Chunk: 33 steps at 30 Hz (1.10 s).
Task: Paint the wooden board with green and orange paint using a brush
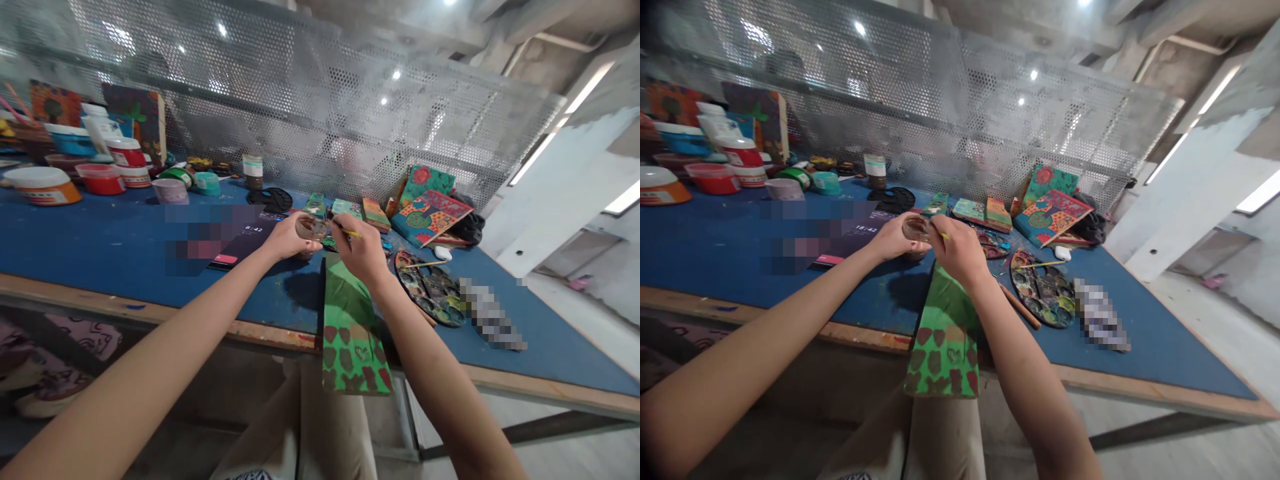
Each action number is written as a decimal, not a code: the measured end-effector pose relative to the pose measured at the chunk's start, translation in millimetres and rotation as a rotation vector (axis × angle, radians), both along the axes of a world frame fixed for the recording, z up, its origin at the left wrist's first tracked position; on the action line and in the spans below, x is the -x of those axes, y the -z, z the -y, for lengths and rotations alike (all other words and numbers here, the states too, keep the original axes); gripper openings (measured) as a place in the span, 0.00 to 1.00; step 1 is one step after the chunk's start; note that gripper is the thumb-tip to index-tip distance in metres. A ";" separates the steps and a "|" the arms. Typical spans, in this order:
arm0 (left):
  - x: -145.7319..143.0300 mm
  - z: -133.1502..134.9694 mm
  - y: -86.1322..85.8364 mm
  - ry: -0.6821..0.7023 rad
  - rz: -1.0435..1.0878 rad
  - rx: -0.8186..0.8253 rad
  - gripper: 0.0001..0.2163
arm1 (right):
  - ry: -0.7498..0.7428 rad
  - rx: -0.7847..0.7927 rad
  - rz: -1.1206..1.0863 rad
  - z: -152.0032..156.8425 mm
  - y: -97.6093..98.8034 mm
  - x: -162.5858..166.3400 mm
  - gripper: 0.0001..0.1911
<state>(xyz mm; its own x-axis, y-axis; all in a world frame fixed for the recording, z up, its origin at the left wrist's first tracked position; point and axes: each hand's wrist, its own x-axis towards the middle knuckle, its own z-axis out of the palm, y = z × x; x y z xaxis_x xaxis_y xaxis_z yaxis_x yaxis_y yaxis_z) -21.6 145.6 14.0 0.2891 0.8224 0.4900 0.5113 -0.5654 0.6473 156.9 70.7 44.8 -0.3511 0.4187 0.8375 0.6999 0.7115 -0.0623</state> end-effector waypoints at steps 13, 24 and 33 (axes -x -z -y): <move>0.6 -3.5 2.6 0.004 0.013 0.009 0.16 | 0.012 -0.012 -0.014 -0.6 -0.2 -2.7 0.12; 1.1 -2.4 2.4 -0.013 -0.002 0.003 0.15 | 0.038 -0.043 -0.067 -0.2 -1.1 -3.8 0.12; -0.4 2.3 -1.8 -0.029 -0.010 0.007 0.15 | 0.022 -0.048 -0.058 -1.8 0.5 -2.7 0.11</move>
<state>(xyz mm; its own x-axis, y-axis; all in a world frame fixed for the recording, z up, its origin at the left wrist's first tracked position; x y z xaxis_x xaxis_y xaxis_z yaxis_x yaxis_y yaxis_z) -21.2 143.3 15.9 0.2703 0.8340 0.4810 0.5337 -0.5457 0.6461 159.6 72.5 44.3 -0.2923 0.3846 0.8756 0.7116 0.6991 -0.0696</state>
